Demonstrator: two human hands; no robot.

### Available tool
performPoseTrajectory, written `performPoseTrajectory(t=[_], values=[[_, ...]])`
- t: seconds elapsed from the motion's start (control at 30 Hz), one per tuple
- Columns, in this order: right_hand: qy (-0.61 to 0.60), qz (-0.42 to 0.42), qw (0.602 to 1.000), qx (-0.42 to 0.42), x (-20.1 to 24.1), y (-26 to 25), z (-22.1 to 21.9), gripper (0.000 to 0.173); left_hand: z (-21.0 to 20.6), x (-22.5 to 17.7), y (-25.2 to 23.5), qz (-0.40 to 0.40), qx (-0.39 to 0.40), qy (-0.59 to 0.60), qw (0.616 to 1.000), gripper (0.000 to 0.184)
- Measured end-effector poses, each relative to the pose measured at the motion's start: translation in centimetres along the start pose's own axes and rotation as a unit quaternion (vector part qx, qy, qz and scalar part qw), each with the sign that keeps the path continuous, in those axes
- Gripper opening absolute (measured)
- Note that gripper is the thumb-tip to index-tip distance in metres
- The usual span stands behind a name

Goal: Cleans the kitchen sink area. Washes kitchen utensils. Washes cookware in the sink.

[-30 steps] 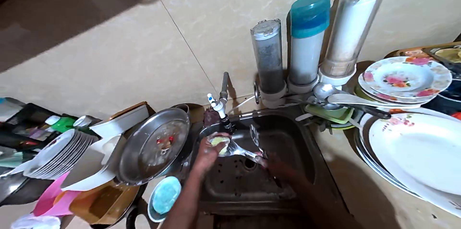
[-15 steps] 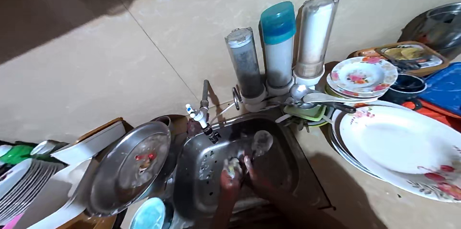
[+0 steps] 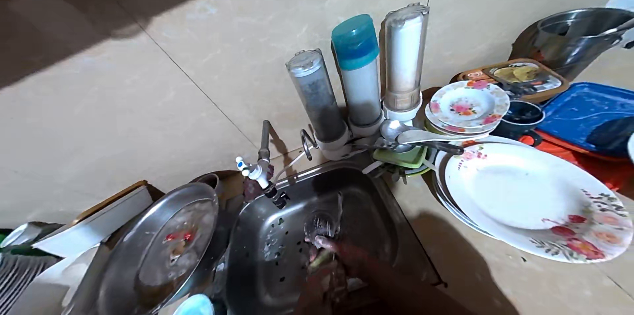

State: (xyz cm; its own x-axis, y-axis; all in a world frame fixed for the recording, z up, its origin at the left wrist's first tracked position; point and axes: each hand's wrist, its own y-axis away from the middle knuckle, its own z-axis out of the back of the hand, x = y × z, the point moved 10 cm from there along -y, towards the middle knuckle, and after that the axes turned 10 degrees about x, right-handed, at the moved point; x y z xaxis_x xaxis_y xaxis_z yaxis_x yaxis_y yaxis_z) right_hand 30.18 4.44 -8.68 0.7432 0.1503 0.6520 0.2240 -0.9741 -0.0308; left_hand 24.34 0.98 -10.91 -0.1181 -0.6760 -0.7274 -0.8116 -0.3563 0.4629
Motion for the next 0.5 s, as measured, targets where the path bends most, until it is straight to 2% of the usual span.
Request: performPoseTrajectory(t=[0.1, 0.17, 0.23, 0.3, 0.37, 0.43, 0.5], values=[[0.024, 0.017, 1.0, 0.002, 0.5, -0.1, 0.2, 0.035, -0.3, -0.8, 0.5, -0.006, -0.027, -0.077, 0.997, 0.039], [0.076, 0.038, 0.995, 0.05, 1.2, 0.0, -0.5, 0.036, -0.2, -2.6, 1.5, -0.046, -0.087, -0.148, 0.984, 0.027], [0.085, 0.048, 0.992, 0.079, 0.7, 0.4, -1.0, 0.036, -0.4, -3.9, 2.3, -0.089, -0.112, -0.172, 0.975, 0.012], [0.048, 0.071, 0.996, 0.028, 0.8, 1.2, -1.0, 0.033, -1.1, -4.3, 2.8, -0.079, -0.116, -0.206, 0.968, 0.012], [0.041, 0.063, 0.994, -0.081, 1.7, 2.2, -1.1, 0.03, -1.9, -4.8, 3.6, -0.059, -0.136, -0.231, 0.962, 0.011], [0.068, 0.056, 0.983, -0.159, 3.8, 2.9, -1.4, 0.032, -2.6, -5.5, 5.3, -0.057, -0.185, -0.261, 0.946, 0.022], [0.073, 0.1, 0.976, -0.179, 7.8, 3.3, -1.8, 0.032, -2.8, -5.9, 6.6, -0.083, -0.205, -0.299, 0.928, 0.037]])
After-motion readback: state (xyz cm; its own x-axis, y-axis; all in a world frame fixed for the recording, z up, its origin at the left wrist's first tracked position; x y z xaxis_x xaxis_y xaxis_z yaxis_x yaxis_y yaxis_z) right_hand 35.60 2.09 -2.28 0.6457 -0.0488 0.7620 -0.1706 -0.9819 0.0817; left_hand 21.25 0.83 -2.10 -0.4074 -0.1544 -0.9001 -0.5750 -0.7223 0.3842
